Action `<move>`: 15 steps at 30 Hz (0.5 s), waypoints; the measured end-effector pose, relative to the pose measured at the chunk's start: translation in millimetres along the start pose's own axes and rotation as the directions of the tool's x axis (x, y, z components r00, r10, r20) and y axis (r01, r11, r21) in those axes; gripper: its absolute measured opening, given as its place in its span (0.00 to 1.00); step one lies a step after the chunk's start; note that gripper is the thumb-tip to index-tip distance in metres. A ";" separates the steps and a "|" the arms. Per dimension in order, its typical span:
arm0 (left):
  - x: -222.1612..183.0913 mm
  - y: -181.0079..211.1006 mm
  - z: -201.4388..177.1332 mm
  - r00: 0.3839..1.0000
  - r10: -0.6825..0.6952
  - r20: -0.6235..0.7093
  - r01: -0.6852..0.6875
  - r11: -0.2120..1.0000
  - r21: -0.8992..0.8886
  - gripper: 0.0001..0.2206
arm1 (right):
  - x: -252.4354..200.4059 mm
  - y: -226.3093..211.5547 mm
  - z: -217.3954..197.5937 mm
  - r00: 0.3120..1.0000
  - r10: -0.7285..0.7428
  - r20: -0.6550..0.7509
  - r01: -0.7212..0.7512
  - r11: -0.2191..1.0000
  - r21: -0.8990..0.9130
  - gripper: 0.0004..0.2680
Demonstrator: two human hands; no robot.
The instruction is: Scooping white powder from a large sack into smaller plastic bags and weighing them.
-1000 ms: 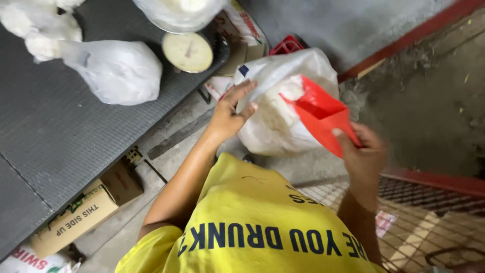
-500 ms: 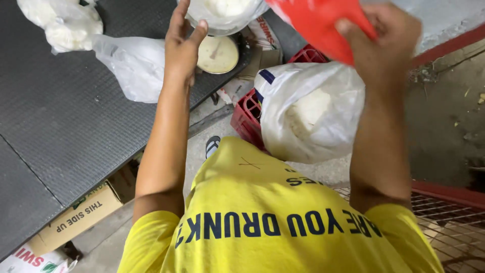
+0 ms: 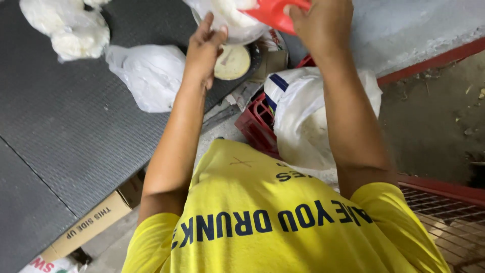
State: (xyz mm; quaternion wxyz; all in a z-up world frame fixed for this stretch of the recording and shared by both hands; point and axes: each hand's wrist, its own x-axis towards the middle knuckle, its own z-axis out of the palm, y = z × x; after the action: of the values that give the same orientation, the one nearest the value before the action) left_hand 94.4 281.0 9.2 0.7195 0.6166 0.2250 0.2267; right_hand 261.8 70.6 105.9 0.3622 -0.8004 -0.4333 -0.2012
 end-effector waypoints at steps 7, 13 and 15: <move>-10.2 7.9 -7.5 0.989 -0.100 0.105 0.118 0.978 -0.175 0.33 | 3.6 7.5 35.6 0.993 -0.089 0.076 0.105 0.962 -0.253 0.09; -8.5 13.1 -18.7 0.990 -0.088 0.113 0.110 0.974 -0.198 0.32 | 15.5 -0.7 48.7 0.988 -0.117 0.103 0.140 0.954 -0.265 0.08; -7.4 15.1 -21.8 0.989 -0.085 0.122 0.109 0.973 -0.202 0.31 | 18.9 -1.9 51.6 0.988 -0.089 0.125 0.115 0.968 -0.223 0.08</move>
State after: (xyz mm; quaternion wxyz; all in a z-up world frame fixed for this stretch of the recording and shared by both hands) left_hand 74.6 295.7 21.5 0.8019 0.5378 0.1892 0.1785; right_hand 270.9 120.5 84.8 0.2313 -0.8236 -0.4677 -0.2224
